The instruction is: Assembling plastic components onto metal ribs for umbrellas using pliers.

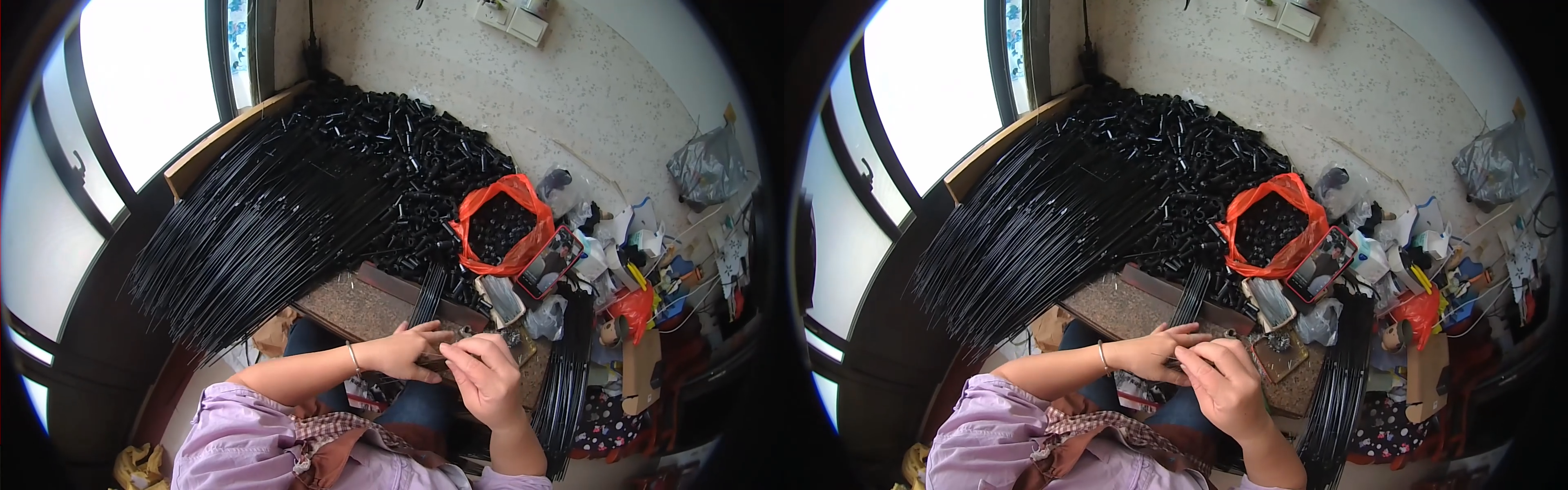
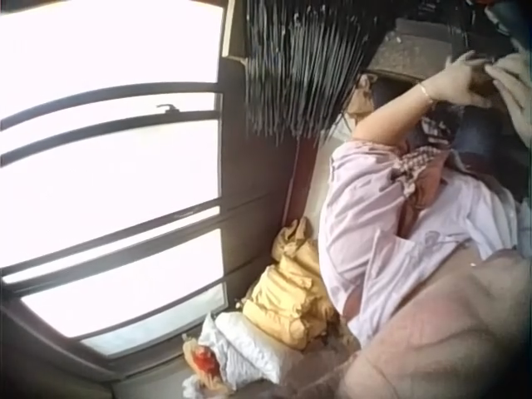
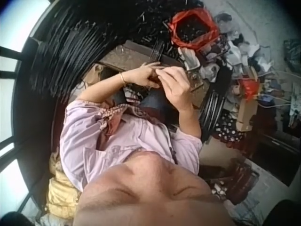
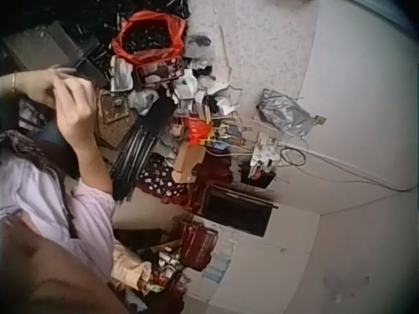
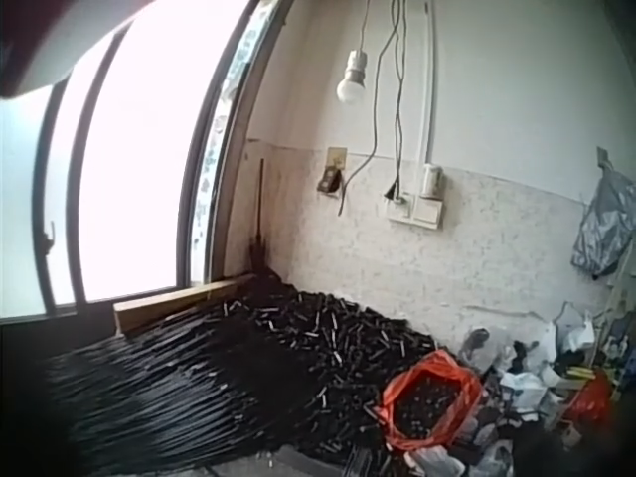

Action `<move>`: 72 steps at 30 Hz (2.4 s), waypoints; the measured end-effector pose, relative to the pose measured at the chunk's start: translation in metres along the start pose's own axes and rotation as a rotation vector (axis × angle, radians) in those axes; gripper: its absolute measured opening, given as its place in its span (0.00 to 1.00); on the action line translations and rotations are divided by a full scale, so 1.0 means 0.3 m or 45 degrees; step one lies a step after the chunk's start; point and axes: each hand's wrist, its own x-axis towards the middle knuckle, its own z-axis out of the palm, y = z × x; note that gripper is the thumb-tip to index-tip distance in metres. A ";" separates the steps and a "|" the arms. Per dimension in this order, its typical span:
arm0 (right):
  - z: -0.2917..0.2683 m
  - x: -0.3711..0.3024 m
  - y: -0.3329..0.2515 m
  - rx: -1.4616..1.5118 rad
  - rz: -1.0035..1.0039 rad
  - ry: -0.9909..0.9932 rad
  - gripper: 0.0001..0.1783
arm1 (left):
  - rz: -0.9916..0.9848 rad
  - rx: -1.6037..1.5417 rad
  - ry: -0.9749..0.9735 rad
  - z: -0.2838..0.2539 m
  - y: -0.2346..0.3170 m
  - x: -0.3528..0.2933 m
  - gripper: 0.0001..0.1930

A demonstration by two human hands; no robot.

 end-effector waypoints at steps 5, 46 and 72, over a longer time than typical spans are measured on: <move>-0.014 -0.016 -0.016 -0.005 0.239 0.034 0.11 | -0.448 1.010 -0.016 0.057 -0.079 -0.072 0.45; 0.298 -0.111 0.620 0.440 0.903 0.022 0.09 | -0.316 1.046 -0.307 0.026 -0.048 -0.160 0.48; 0.346 -0.124 0.563 -0.189 -0.147 -0.228 0.09 | -0.334 0.922 -0.226 0.028 -0.036 -0.155 0.45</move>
